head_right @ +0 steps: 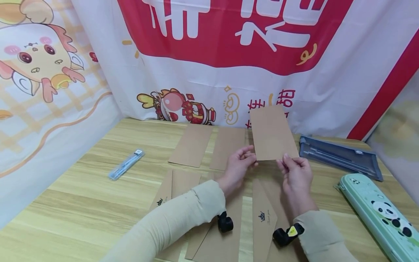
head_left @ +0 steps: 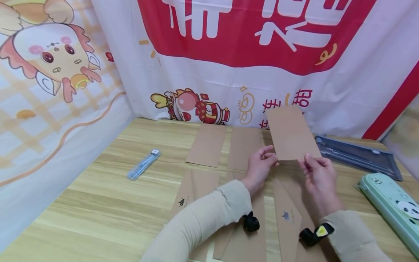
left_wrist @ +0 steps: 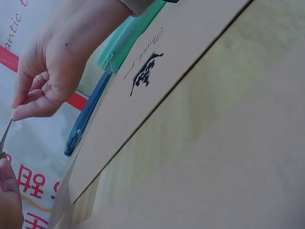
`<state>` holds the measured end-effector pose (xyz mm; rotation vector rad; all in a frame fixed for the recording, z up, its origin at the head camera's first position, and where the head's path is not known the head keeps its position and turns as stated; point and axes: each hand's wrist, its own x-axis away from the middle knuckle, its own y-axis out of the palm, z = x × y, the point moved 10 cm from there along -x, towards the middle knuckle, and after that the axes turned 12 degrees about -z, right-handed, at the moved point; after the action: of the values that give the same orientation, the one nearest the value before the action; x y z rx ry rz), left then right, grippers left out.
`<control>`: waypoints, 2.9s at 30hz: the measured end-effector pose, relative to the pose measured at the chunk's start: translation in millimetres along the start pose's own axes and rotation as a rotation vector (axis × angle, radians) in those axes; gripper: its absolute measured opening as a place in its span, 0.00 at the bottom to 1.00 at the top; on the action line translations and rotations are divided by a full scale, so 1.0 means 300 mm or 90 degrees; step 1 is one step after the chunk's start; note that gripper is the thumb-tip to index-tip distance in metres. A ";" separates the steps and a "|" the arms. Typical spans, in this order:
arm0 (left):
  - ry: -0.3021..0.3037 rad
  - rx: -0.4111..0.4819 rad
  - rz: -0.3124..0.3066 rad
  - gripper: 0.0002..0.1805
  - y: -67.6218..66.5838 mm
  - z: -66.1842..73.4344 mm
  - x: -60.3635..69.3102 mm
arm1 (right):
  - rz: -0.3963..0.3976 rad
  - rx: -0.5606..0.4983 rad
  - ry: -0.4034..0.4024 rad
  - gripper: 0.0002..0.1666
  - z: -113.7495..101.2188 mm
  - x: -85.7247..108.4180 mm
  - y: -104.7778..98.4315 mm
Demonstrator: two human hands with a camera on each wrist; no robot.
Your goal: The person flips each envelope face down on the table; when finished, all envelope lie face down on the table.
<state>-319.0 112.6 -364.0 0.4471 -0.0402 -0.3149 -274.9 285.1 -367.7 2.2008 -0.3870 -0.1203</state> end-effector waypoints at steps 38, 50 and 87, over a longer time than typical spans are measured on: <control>-0.168 -0.241 -0.080 0.38 -0.045 -0.077 -0.036 | -0.319 0.695 0.267 0.36 0.001 -0.073 -0.058; -0.171 -0.428 -0.030 0.34 -0.077 -0.051 -0.033 | -0.314 0.645 0.289 0.13 0.035 -0.086 -0.096; -0.024 -0.304 -0.184 0.25 -0.008 0.290 0.132 | -0.360 0.571 0.276 0.07 0.002 0.098 0.173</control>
<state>-291.3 61.8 -287.7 -0.0301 0.0632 -0.5996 -259.1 245.9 -325.8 3.0597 0.5473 0.2809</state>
